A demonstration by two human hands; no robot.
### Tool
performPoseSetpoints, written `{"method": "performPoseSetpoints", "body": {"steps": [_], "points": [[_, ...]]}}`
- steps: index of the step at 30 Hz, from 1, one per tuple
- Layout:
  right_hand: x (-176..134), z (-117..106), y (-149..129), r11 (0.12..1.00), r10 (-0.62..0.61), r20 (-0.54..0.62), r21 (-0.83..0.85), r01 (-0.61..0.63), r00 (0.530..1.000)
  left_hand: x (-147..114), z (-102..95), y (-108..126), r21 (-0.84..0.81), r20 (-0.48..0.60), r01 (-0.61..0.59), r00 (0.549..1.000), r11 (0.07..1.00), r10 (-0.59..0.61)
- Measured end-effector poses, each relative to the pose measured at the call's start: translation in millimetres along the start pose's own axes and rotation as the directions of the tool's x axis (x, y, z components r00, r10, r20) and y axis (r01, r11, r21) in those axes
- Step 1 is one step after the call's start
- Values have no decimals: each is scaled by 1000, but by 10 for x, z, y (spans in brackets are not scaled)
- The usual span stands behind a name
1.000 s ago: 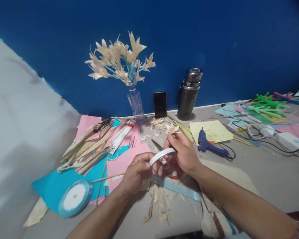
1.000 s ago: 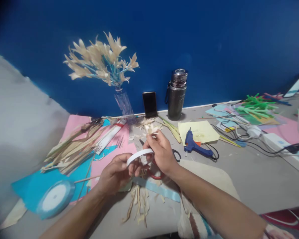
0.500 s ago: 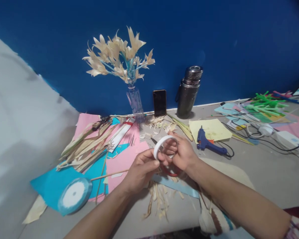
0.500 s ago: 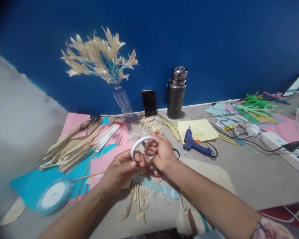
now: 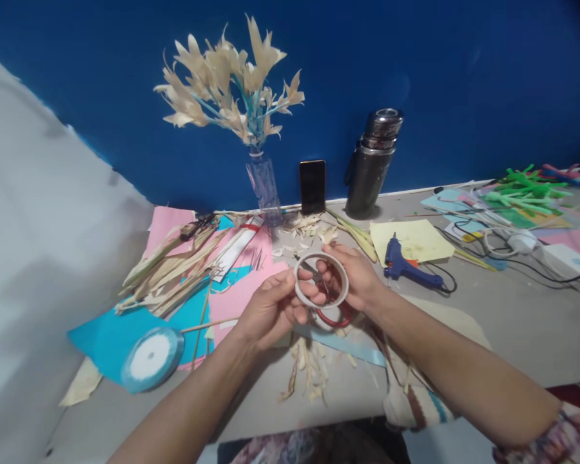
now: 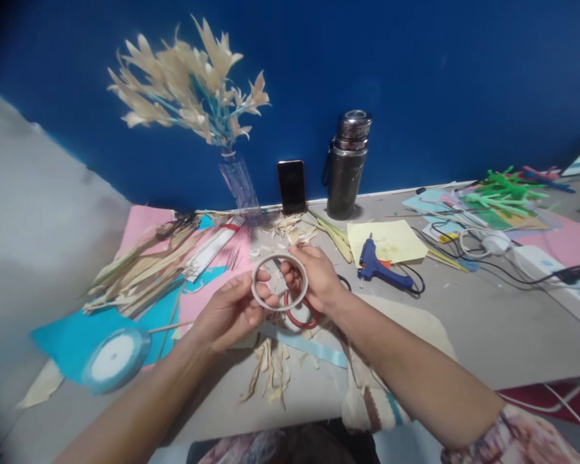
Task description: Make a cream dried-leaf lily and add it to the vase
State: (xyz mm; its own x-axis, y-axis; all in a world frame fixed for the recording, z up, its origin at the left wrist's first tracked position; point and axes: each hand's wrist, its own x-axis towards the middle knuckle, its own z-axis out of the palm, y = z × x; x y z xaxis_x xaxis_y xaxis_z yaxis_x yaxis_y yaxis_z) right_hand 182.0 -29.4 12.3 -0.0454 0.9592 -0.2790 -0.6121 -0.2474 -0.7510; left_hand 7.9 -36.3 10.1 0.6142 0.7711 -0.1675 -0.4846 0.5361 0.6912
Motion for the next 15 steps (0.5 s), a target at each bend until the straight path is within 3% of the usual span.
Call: {"method": "performPoseSetpoints", "body": {"steps": [5, 15], "points": [[8, -26, 19, 998, -49, 67, -42, 52, 997, -12, 13, 2, 17, -78, -25, 997, 1000, 26], [15, 1, 138, 971, 148, 83, 177, -161, 985, -110, 174, -157, 279, 92, -102, 993, 955, 79]]}}
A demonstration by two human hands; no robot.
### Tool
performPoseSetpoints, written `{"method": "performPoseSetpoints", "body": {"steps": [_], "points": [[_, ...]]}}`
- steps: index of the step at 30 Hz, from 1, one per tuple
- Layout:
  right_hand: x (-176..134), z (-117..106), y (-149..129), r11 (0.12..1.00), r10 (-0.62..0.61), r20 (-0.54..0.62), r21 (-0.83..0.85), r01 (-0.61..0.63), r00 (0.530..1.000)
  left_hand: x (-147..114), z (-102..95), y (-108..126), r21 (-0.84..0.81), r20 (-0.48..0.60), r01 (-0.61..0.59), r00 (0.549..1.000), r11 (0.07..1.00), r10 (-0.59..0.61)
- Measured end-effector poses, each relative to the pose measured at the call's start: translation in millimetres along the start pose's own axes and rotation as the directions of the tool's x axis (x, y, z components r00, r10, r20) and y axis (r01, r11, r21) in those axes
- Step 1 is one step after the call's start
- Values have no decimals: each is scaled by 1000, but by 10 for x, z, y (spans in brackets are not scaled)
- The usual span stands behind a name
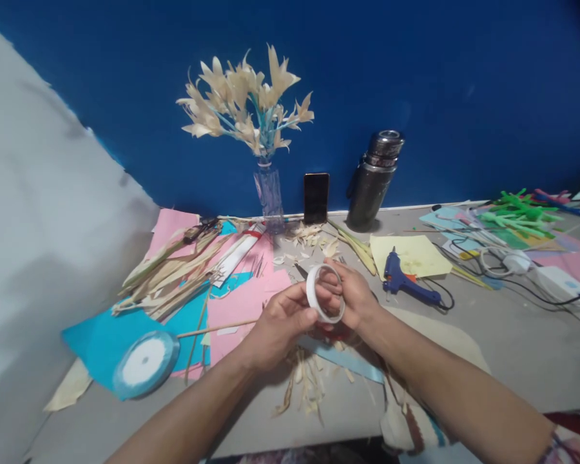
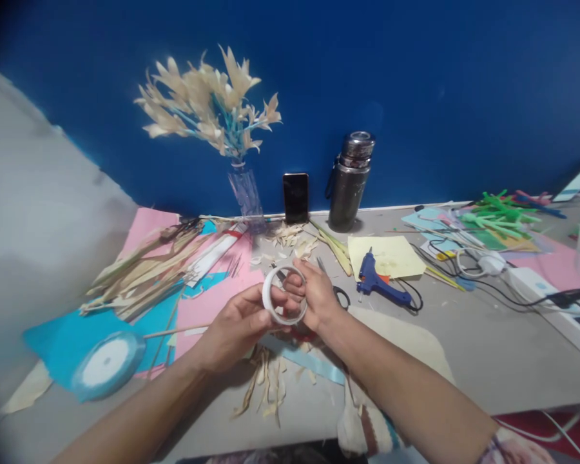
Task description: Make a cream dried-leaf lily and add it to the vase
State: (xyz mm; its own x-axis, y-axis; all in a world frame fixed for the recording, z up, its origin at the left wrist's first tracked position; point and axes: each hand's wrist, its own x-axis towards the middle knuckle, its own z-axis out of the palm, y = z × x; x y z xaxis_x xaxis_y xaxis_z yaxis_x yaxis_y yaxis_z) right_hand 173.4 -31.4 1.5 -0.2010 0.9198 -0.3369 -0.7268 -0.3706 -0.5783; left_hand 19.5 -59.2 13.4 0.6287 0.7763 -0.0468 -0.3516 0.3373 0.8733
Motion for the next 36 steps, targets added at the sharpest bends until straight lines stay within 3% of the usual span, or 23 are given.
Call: {"method": "performPoseSetpoints", "body": {"steps": [2, 5, 9, 14, 17, 21, 23, 26, 30, 32, 34, 36], "points": [[-2, 19, 15, 1000, -21, -44, 21, 21, 999, -28, 12, 0, 22, 26, 16, 1000, 1000, -17], [-5, 36, 8, 987, -150, -81, -75, 144, 985, -57, 27, 16, 24, 27, 34, 999, 999, -35], [-46, 39, -90, 890, -339, 37, -312, 333, 940, -59, 31, 64, 141, -54, 28, 998, 990, -21], [-197, 68, -159, 619, -471, 255, -587, 522, 845, -47, 36, 144, 308, -99, -3, 994, 951, 36], [-291, 86, -94, 484, -531, 289, -668, 565, 797, -52, 41, 170, 366, -91, -16, 995, 930, 52], [-361, 62, -2, 193, -658, 357, -771, 607, 663, -63, 93, 157, 362, -141, 11, 989, 932, 43], [-373, 37, 20, 82, -666, 402, -798, 598, 629, -65, 135, 144, 375, -169, 17, 984, 927, 50], [-367, 12, 31, 31, -641, 429, -814, 580, 636, -64, 177, 134, 367, -186, 22, 981, 930, 50], [-339, 5, 44, 83, -601, 419, -814, 575, 680, -53, 153, 134, 313, -186, 50, 982, 948, 9], [-330, 7, 56, 69, -594, 412, -830, 554, 691, -45, 123, 134, 320, -179, 65, 984, 945, -7], [-328, 11, 65, 5, -610, 419, -847, 531, 673, -40, 95, 137, 362, -164, 68, 986, 930, -8], [-327, 18, 60, -73, -646, 439, -850, 522, 624, -40, 71, 146, 438, -160, 56, 987, 897, 17]]}}
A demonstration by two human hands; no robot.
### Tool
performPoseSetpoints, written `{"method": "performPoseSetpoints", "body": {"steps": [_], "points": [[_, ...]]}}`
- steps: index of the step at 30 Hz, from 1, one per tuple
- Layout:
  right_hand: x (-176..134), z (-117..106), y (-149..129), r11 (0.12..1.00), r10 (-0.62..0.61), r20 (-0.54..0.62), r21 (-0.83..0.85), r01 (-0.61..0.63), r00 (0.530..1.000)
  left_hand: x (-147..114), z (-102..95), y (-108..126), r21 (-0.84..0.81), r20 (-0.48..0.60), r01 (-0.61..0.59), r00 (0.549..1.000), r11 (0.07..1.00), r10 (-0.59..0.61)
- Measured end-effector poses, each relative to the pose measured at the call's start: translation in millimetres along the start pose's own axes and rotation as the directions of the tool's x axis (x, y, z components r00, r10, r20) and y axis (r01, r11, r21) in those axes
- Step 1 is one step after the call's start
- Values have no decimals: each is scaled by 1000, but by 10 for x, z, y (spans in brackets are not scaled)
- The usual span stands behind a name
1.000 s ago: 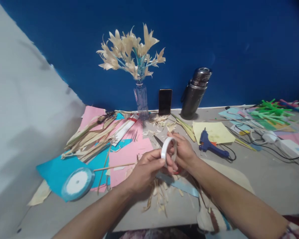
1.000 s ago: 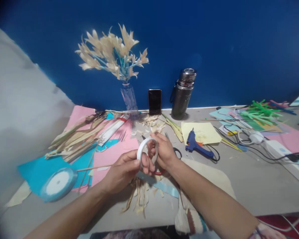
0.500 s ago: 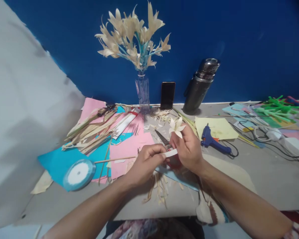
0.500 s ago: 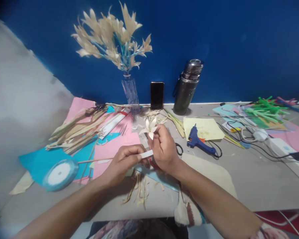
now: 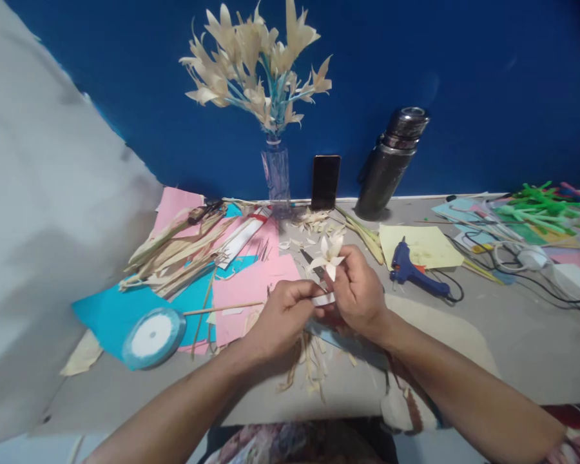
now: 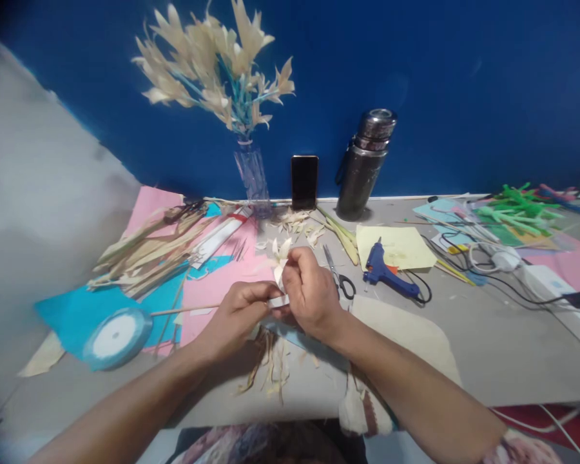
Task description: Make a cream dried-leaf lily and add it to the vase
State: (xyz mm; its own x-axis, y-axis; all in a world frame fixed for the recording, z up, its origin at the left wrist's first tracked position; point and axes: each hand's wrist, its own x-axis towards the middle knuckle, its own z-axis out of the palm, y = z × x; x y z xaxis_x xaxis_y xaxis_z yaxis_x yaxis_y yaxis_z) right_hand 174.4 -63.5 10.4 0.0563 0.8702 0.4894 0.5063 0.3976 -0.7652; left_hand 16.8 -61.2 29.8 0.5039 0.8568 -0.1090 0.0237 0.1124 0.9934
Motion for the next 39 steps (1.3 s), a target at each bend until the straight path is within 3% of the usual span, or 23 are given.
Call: {"method": "performPoseSetpoints", "body": {"steps": [3, 6, 11, 19, 28, 33, 36, 39], "points": [[26, -18, -7, 994, -72, -90, -86, 65, 993, -8, -36, 7, 200, -116, -120, 983, 972, 145], [47, -43, -22, 977, -143, -128, -175, 120, 981, -30, -48, 15, 444, -185, -216, 927, 869, 325], [28, -37, -73, 903, -327, -143, -339, 265, 934, -56, 15, -1, 649, -176, -118, 938, 752, 299], [-5, 20, -90, 839, -425, -129, -426, 337, 896, -33, 64, -33, 547, -214, -65, 953, 834, 215], [-11, 37, -90, 859, -399, -131, -399, 321, 907, 2, 52, -92, 391, -204, -80, 964, 917, 171], [46, -10, -54, 896, -297, -186, -393, 206, 937, -27, 37, -92, 216, -236, -87, 962, 972, 139], [63, -36, -38, 890, -298, -191, -409, 200, 935, -35, 33, -46, 261, -249, -54, 961, 964, 121], [30, -28, -54, 847, -393, -160, -446, 289, 905, -27, 35, -14, 325, -210, -28, 972, 945, 101]]}}
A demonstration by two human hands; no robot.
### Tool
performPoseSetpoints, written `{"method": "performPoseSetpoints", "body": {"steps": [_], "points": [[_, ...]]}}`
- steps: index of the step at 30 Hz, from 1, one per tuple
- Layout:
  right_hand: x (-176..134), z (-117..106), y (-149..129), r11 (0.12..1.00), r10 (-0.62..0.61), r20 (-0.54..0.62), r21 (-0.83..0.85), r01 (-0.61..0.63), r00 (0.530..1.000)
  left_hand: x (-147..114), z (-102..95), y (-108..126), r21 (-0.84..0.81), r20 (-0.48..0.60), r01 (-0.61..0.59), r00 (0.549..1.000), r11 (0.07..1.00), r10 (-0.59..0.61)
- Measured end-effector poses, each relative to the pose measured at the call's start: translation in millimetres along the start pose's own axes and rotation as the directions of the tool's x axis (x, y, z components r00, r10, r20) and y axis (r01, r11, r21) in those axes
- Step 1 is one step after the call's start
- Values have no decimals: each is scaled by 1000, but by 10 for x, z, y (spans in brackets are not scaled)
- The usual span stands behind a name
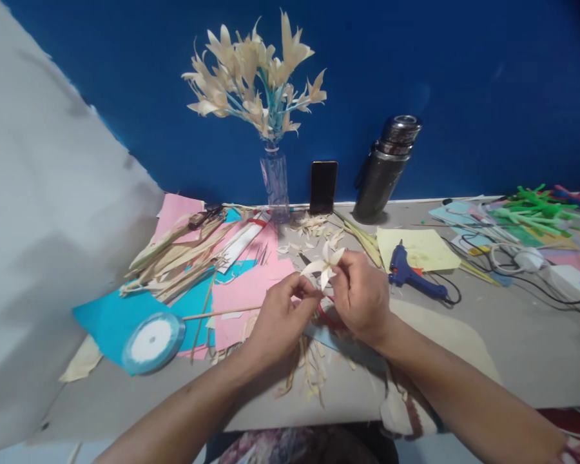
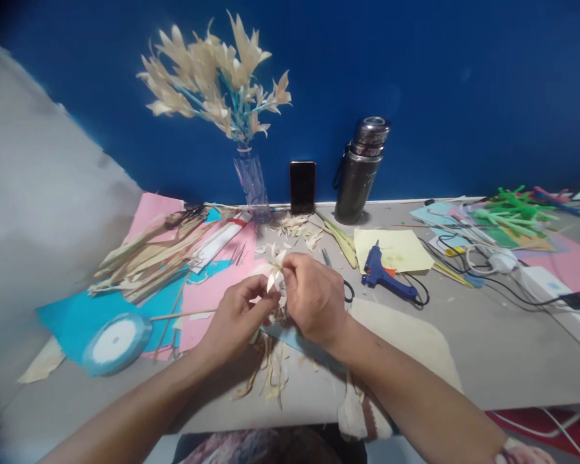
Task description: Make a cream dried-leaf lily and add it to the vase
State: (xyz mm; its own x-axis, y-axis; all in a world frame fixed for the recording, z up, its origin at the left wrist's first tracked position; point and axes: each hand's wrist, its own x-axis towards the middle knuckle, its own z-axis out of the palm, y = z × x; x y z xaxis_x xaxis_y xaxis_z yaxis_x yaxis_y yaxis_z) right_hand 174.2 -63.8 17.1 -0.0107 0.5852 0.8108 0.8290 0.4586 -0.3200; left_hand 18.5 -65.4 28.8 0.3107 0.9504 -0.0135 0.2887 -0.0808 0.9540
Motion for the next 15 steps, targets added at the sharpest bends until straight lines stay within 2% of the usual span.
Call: {"method": "performPoseSetpoints", "body": {"steps": [3, 6, 8, 10, 12, 15], "points": [[-54, -2, -52, 995, -96, 61, -28, 98, 994, 6, 15, 0, 6, 6, -26, 1000, 1000, 26], [-109, 5, -94, 991, -111, 211, -47, 124, 971, 8, 36, -32, 65, -32, -89, 995, 994, 91], [-127, 14, -108, 991, -108, 250, -47, 123, 962, 14, 46, -64, 141, -54, -95, 993, 985, 104], [-120, 25, -106, 993, -94, 227, -48, 108, 969, 23, 51, -94, 180, -53, -66, 996, 981, 77], [-89, 34, -87, 997, -57, 156, -36, 64, 986, 33, 53, -114, 141, -37, -41, 998, 989, 47], [-28, 39, -38, 999, 34, 40, 5, -34, 999, 42, 49, -112, -65, 3, -3, 1000, 998, 3]]}}
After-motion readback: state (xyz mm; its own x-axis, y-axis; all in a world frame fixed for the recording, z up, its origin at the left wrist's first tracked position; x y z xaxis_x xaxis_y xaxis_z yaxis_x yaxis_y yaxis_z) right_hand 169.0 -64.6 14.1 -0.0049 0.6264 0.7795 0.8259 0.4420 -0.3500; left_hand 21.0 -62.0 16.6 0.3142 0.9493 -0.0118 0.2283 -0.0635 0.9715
